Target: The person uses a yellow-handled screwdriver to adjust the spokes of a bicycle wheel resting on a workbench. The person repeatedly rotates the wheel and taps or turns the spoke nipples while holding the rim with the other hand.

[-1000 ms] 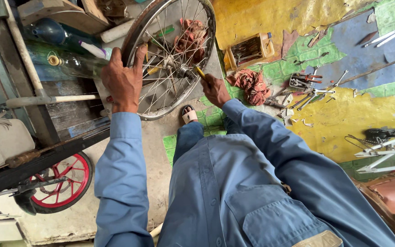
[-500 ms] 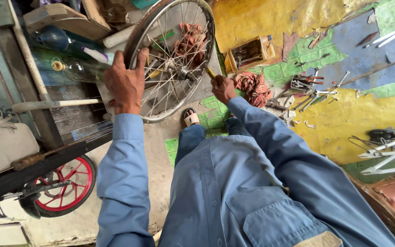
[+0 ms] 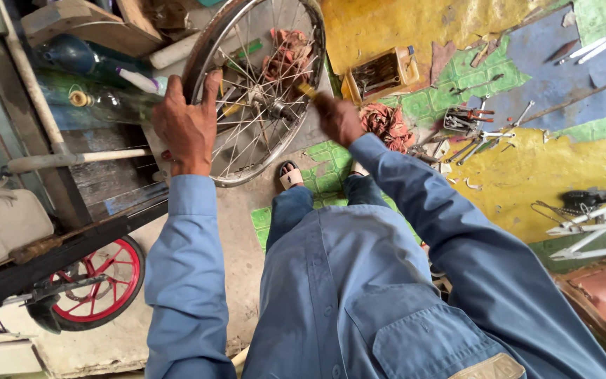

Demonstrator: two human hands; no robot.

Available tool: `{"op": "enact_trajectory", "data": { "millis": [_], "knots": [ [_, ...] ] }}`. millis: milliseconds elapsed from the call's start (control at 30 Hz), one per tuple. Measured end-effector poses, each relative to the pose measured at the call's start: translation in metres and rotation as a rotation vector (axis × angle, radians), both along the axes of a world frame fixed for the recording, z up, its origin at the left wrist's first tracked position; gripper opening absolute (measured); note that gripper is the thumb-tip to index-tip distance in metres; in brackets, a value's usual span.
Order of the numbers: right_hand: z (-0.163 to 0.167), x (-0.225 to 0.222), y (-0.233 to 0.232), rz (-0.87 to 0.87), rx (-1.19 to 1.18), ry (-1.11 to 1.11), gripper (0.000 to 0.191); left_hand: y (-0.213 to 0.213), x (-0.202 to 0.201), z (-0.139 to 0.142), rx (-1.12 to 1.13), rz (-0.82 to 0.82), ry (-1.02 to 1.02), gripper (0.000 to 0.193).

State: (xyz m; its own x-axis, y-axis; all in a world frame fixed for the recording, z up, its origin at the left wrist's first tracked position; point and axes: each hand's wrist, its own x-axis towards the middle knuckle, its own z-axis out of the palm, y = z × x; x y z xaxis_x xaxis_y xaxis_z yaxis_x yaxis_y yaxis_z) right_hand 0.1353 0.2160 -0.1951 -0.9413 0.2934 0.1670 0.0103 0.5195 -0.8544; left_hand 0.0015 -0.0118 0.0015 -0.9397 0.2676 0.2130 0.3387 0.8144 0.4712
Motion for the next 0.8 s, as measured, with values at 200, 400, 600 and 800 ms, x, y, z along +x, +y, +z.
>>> {"op": "enact_trajectory", "data": {
  "millis": [200,400,600,800],
  "knots": [
    [-0.007,-0.002,0.017,-0.051,0.171,-0.105,0.015,-0.003,-0.003,-0.004,-0.015,0.038,-0.075,0.058],
    [0.015,0.026,-0.012,-0.120,-0.102,-0.114,0.022,-0.009,-0.004,-0.012,-0.053,0.024,0.084,0.057],
    [0.080,0.018,-0.049,0.067,-0.319,-0.018,0.023,-0.006,-0.006,-0.010,-0.067,-0.042,0.111,0.056],
    [0.117,-0.017,-0.081,0.047,-0.431,0.019,0.024,0.012,0.009,0.000,-0.001,-0.055,-0.011,0.055]
  ]
}}
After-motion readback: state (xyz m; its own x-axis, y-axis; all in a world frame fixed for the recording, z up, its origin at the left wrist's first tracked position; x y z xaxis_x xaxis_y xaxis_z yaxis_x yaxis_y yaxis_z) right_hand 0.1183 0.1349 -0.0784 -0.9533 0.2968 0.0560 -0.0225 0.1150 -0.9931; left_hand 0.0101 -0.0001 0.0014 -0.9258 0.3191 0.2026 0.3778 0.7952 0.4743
